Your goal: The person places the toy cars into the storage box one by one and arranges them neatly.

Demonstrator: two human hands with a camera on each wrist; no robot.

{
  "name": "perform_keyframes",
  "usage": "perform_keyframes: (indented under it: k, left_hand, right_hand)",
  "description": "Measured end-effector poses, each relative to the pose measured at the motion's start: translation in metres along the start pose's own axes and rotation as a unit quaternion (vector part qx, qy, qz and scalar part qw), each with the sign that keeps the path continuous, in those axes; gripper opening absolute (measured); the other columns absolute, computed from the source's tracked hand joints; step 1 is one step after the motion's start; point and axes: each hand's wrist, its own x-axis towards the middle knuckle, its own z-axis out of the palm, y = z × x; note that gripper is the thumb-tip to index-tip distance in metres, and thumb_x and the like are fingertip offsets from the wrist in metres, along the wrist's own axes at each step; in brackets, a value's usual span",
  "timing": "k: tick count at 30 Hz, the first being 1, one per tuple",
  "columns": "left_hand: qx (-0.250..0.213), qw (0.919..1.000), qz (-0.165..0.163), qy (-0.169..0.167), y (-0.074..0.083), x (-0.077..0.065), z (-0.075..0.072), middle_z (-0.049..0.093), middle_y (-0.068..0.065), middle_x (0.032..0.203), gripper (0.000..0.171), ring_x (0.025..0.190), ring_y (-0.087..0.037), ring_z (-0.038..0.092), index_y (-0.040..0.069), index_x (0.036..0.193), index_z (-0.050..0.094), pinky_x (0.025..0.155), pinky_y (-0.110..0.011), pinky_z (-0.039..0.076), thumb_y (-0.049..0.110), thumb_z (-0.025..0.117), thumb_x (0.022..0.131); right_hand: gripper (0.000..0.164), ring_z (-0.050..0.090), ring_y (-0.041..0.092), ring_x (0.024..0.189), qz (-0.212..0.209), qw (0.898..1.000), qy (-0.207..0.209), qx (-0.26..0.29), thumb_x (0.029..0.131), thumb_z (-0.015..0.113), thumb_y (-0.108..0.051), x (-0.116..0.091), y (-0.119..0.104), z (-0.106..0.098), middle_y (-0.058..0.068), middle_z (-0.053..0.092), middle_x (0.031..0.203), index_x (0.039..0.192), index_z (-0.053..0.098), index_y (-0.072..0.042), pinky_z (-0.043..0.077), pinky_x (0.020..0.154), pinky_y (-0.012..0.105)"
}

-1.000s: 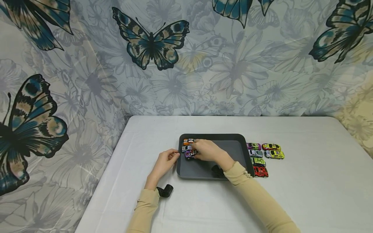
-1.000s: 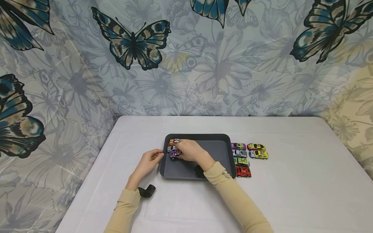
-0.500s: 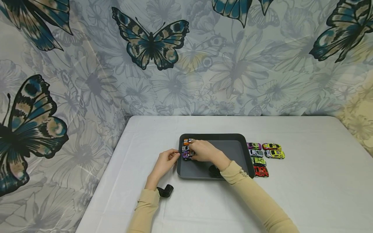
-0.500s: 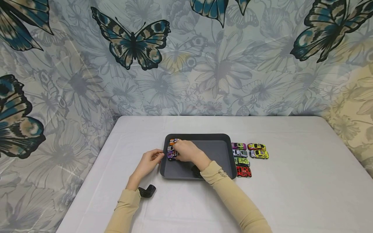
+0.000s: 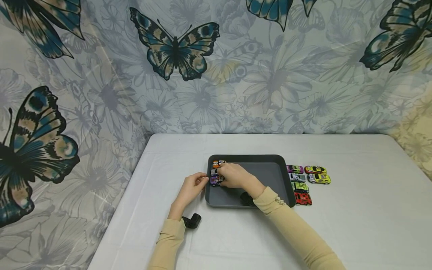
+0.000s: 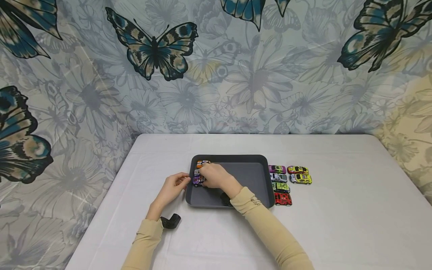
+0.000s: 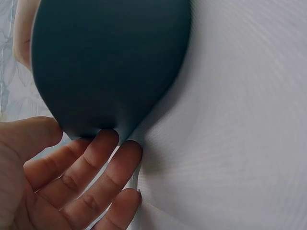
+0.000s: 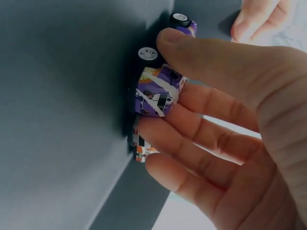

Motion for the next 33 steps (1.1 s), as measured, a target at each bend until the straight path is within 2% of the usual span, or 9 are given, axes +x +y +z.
perform_keyframes:
  k: [12, 26, 33]
  left_hand:
    - [-0.003, 1.0000, -0.007, 0.002, 0.0015, -0.0008, 0.0008, 0.066, -0.008, 0.084, 0.026, 0.065, -0.014, 0.062, -0.002, 0.111, 0.062, 0.060, -0.027, 0.050, 0.017, 0.057, 0.093]
    - [-0.003, 0.9999, -0.010, -0.002, 0.0021, -0.0008, -0.0004, 0.066, -0.008, 0.085, 0.027, 0.066, -0.013, 0.062, 0.000, 0.112, 0.062, 0.060, -0.027, 0.049, 0.019, 0.056, 0.094]
    - [-0.005, 0.9999, -0.008, -0.005, 0.0023, -0.0016, -0.0002, 0.066, -0.009, 0.086, 0.028, 0.067, -0.014, 0.062, -0.001, 0.112, 0.062, 0.060, -0.027, 0.050, 0.019, 0.056, 0.094]
  right_hand:
    - [0.023, 0.053, 0.014, 0.067, 0.001, 1.000, 0.003, 0.000, 0.073, 0.081, -0.021, -0.0009, -0.0008, 0.0000, 0.004, 0.057, 0.081, 0.084, 0.065, -0.007, 0.046, 0.061, 0.030]
    - [0.034, 0.059, 0.015, 0.073, -0.009, 0.999, 0.005, -0.037, 0.071, 0.082, -0.024, 0.0001, -0.0020, 0.0001, 0.005, 0.061, 0.088, 0.096, 0.066, -0.008, 0.049, 0.065, 0.032]
    - [0.036, 0.058, 0.014, 0.069, -0.006, 0.998, 0.003, -0.054, 0.070, 0.082, -0.028, 0.0000, -0.0020, 0.0014, 0.002, 0.061, 0.085, 0.096, 0.066, -0.009, 0.048, 0.062, 0.031]
